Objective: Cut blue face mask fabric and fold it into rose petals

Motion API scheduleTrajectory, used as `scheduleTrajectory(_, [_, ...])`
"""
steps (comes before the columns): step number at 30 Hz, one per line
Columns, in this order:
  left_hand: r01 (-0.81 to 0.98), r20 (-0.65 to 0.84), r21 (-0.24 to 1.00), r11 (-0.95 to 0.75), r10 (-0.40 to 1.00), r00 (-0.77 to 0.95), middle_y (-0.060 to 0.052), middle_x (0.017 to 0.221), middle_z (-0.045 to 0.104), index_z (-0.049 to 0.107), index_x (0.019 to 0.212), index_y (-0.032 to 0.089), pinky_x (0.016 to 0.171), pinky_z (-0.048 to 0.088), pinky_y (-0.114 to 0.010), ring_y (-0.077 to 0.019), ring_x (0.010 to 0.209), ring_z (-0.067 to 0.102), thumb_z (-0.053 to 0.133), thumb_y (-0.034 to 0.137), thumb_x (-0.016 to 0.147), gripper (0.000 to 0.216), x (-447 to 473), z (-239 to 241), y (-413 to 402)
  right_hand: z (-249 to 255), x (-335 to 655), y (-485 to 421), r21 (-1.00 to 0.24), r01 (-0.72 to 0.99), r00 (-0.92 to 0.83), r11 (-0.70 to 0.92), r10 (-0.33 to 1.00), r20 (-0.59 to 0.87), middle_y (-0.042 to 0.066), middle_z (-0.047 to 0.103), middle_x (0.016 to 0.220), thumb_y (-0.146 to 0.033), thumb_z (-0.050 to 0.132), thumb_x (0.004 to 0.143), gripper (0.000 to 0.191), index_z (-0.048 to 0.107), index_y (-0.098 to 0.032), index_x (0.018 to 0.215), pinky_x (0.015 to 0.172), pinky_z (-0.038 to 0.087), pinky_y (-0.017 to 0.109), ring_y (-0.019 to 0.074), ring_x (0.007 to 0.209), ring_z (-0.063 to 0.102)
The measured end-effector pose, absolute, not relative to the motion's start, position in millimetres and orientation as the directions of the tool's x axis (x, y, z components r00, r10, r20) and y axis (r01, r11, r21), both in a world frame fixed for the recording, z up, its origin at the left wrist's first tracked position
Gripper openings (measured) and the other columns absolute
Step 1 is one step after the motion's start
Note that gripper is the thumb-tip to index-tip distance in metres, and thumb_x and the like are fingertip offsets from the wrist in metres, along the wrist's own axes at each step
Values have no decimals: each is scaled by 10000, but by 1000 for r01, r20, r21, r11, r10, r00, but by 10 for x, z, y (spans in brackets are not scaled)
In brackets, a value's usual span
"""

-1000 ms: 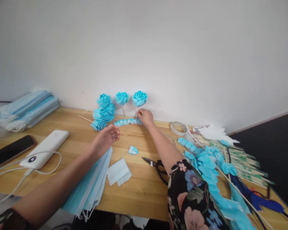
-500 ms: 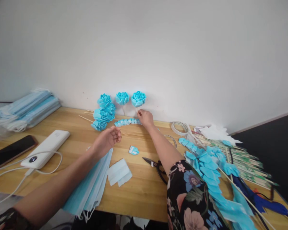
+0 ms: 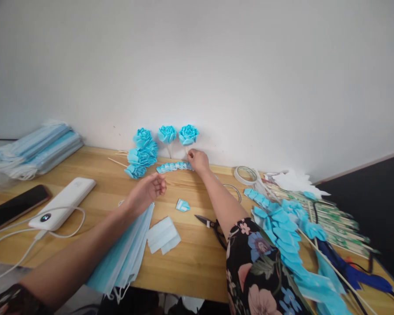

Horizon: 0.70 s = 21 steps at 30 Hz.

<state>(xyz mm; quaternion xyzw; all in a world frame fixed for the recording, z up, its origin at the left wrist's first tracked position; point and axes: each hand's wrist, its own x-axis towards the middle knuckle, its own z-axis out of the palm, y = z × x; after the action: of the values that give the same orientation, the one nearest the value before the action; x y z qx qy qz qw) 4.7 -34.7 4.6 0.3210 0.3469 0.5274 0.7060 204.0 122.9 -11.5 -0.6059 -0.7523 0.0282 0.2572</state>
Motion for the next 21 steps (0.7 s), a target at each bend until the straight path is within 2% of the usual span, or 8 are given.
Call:
scheduleTrajectory(10, [-523, -132, 822, 225, 969, 210, -22, 689, 614, 622, 833, 132, 585, 426, -243, -125, 596, 577, 647, 370, 783, 245, 38, 39, -352, -114, 2042, 1227, -395, 879, -132, 267, 932, 337, 62, 765, 864, -228, 571, 854, 176, 743, -195, 840, 681, 408, 260, 197, 787, 667])
scheduleTrajectory(16, [-514, -163, 823, 241, 968, 192, -26, 652, 605, 618, 806, 131, 564, 412, -239, -122, 575, 564, 592, 324, 825, 196, 35, 51, -324, -3, 2213, 998, -451, 841, -127, 298, 920, 371, 69, 768, 963, -272, 547, 888, 228, 747, -197, 966, 753, 445, 269, 207, 869, 683])
scheduleTrajectory(21, [-522, -169, 818, 241, 969, 182, -24, 657, 602, 615, 801, 133, 570, 415, -239, -118, 580, 564, 561, 313, 851, 194, 46, 76, -337, 101, 2357, 470, -492, 789, -164, 368, 898, 409, 19, 755, 818, -311, 492, 929, 265, 737, -212, 918, 693, 447, 240, 166, 757, 676])
